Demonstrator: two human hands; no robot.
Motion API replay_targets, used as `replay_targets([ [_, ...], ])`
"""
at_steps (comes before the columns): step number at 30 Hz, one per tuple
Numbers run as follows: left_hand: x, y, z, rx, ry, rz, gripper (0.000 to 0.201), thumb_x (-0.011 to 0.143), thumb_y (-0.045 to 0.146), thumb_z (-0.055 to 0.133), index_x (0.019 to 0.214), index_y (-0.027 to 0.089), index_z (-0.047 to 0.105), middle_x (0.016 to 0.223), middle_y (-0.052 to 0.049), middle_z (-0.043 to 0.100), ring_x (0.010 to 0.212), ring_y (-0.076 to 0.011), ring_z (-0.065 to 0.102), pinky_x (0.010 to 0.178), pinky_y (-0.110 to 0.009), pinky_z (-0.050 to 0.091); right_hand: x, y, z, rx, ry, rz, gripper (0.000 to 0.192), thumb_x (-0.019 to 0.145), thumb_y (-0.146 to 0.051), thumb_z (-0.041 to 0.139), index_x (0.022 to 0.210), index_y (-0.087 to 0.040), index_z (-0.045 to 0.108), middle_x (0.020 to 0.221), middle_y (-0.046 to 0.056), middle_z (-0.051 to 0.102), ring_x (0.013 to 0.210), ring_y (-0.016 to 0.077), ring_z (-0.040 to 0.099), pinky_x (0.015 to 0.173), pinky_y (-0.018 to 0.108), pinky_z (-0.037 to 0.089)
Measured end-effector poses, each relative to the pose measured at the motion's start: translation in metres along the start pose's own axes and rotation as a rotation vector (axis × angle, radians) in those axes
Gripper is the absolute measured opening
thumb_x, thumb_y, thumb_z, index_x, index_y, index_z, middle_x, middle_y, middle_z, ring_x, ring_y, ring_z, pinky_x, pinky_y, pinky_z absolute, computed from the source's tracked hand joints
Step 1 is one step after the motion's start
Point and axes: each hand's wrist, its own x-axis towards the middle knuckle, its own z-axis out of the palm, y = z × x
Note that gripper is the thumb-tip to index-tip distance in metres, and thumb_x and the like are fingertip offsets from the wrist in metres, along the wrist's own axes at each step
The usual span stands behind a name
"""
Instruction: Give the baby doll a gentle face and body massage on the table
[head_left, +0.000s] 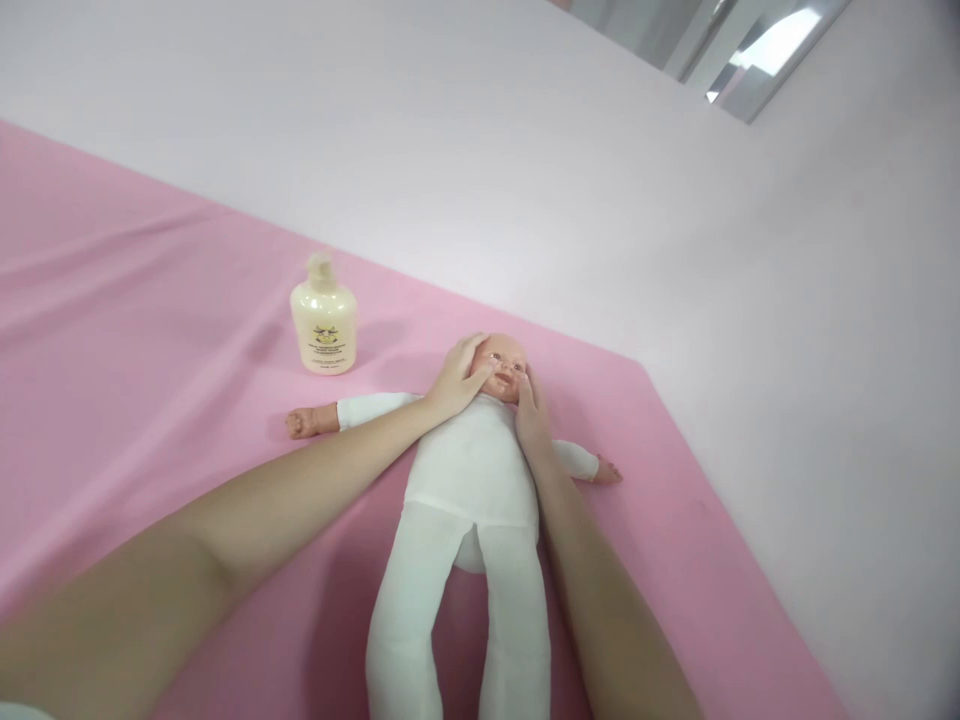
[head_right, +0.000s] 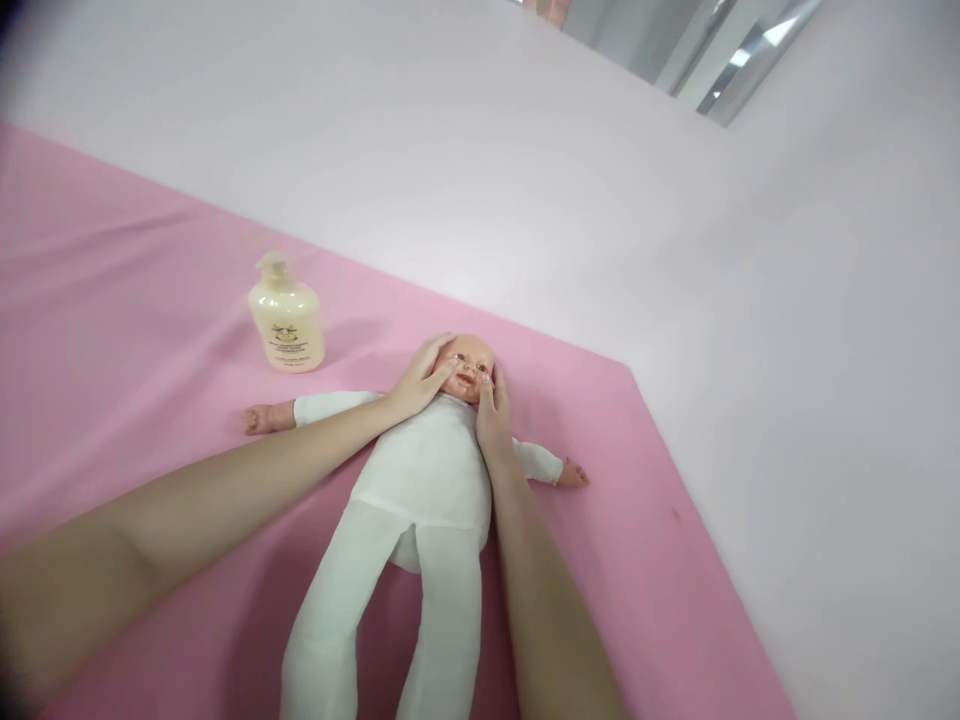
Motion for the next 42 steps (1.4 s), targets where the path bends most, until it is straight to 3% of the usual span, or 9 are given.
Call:
replay_targets([
  [12,0.0,0.001,0.0,-0.02,0.006,-0.026,0.053,0.101,0.049,0.048,0.146,0.02,0.045,0.155,-0.016,0.048,0.147,-0.0277,0.044,0.127,-0.049,0.03,0.002,0.009,0.001,0.035,-0.004,0.025,0.067,0.095,-0.068,0.046,0.149,-0.029,0.052,0.154,0.003,0.056,0.146,0.0255,0.049,0.124,0.049,0.038],
  [19,0.0,-0.001,0.0,-0.009,0.006,-0.021,0.052,0.101,0.05,0.048,0.146,0.023,0.045,0.154,-0.014,0.049,0.147,-0.0272,0.044,0.127,-0.05,0.03,0.005,0.018,-0.001,0.006,0.003,0.028,0.068,0.094,-0.069,0.046,0.15,-0.029,0.052,0.158,0.003,0.052,0.152,0.0255,0.042,0.128,0.05,0.031],
  [23,0.0,-0.001,-0.001,-0.013,0.003,-0.018,0.052,0.102,0.05,0.047,0.146,0.023,0.045,0.154,-0.014,0.049,0.147,-0.027,0.044,0.126,-0.05,0.031,0.005,0.017,-0.001,-0.007,0.022,0.07,0.07,0.094,-0.069,0.048,0.151,-0.028,0.05,0.16,0.004,0.05,0.151,0.0258,0.043,0.128,0.051,0.031],
  [42,0.001,0.0,-0.001,-0.004,0.02,-0.01,0.052,0.101,0.051,0.048,0.144,0.022,0.046,0.151,-0.015,0.051,0.144,-0.0266,0.046,0.125,-0.05,0.033,0.004,0.012,0.001,0.014,0.003,0.012,0.067,0.095,-0.067,0.048,0.148,-0.026,0.053,0.157,0.006,0.053,0.147,0.0252,0.048,0.127,0.049,0.034],
])
